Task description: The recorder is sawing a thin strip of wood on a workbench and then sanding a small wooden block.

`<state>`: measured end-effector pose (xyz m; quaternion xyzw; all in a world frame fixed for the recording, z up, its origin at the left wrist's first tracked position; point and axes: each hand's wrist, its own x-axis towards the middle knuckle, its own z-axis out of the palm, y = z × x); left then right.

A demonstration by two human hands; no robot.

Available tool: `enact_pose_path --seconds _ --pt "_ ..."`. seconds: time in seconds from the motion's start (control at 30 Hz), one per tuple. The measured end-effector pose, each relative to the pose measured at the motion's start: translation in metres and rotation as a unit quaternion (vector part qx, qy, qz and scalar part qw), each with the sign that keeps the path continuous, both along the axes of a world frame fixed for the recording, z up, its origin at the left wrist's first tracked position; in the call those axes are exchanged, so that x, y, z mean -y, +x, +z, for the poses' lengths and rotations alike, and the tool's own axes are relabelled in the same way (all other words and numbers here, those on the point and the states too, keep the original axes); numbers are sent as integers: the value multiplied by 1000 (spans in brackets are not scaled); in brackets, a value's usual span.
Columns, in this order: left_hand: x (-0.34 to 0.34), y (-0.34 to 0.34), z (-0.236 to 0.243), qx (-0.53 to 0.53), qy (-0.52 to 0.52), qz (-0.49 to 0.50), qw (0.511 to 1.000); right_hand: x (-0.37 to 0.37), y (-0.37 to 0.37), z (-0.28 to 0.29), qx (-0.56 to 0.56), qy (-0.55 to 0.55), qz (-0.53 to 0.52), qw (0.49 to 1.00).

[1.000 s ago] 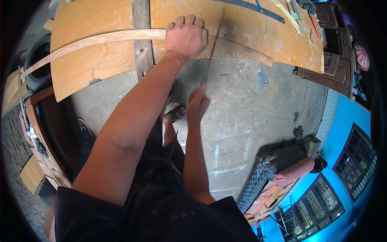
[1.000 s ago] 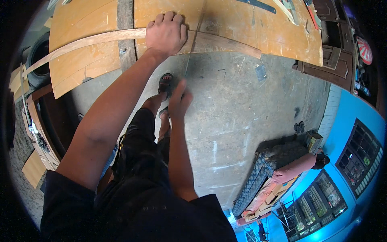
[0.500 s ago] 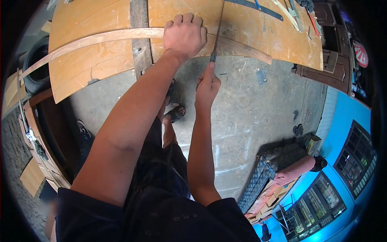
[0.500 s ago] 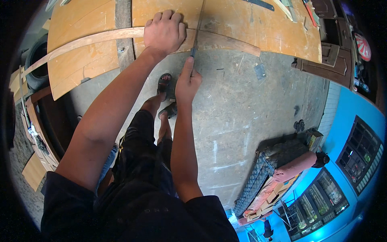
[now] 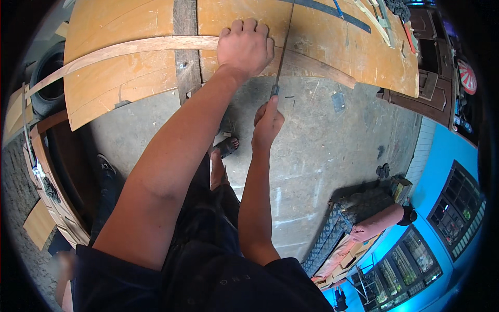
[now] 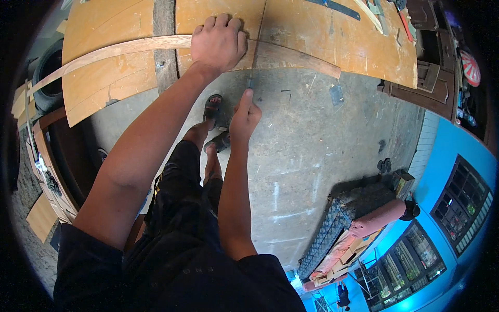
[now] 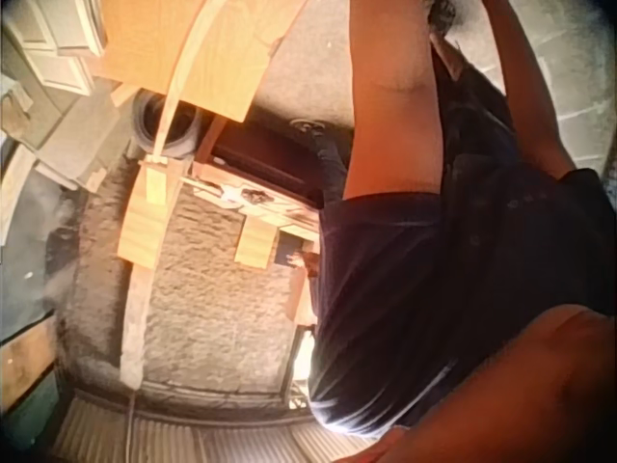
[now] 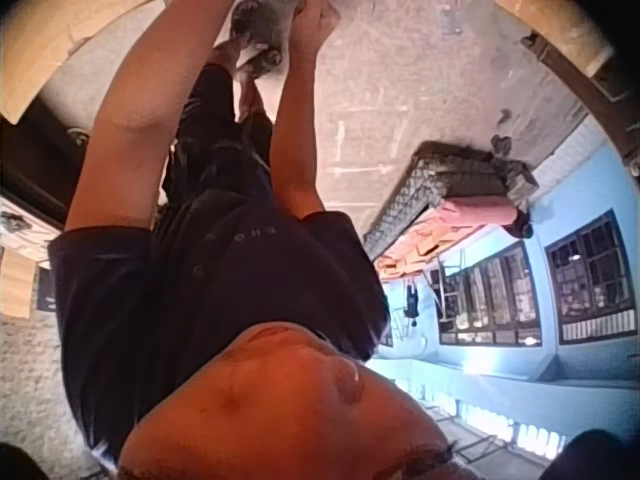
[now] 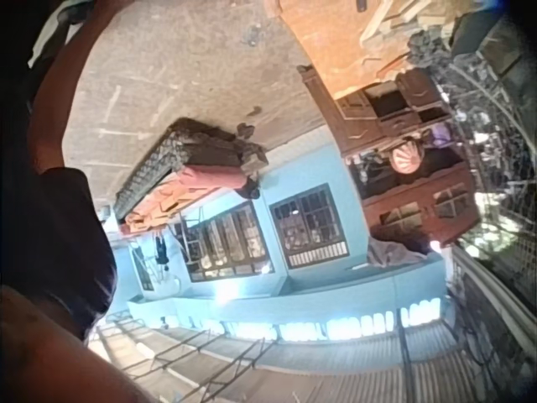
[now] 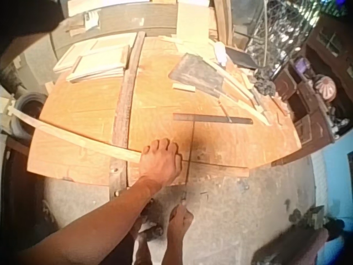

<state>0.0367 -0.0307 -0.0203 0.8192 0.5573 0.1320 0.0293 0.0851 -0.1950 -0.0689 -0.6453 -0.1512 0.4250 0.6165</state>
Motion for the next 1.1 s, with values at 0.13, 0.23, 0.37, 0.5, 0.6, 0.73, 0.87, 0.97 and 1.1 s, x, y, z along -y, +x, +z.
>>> enact_pose_path --seconds 0.13,0.23,0.37,0.5,0.6,0.73,0.87,0.97,1.1 --pt "-1 -2 -4 10 8 1 1000 18 -15 2 15 -28 -9 999" --pt "-2 -4 -5 6 15 7 1000 16 -15 1 26 -46 -17 998" --pt "-2 0 -3 9 18 -2 1000 -32 6 11 91 -45 1 995" --pt "-2 0 -6 10 22 0 1000 -21 -2 3 79 -53 18 995" --pt "-3 1 -4 21 34 -2 999 60 -27 -23 50 -60 16 997" --pt "-1 -7 -4 11 23 -1 1000 55 -20 3 47 -50 35 997" --pt "-2 2 -5 10 5 2 1000 -31 11 18 44 -64 38 996" --pt "-2 1 -2 8 -4 3 1000 -44 12 27 52 -82 34 995" --pt "-3 0 -4 20 28 0 999 47 -26 -8 43 -74 8 996"
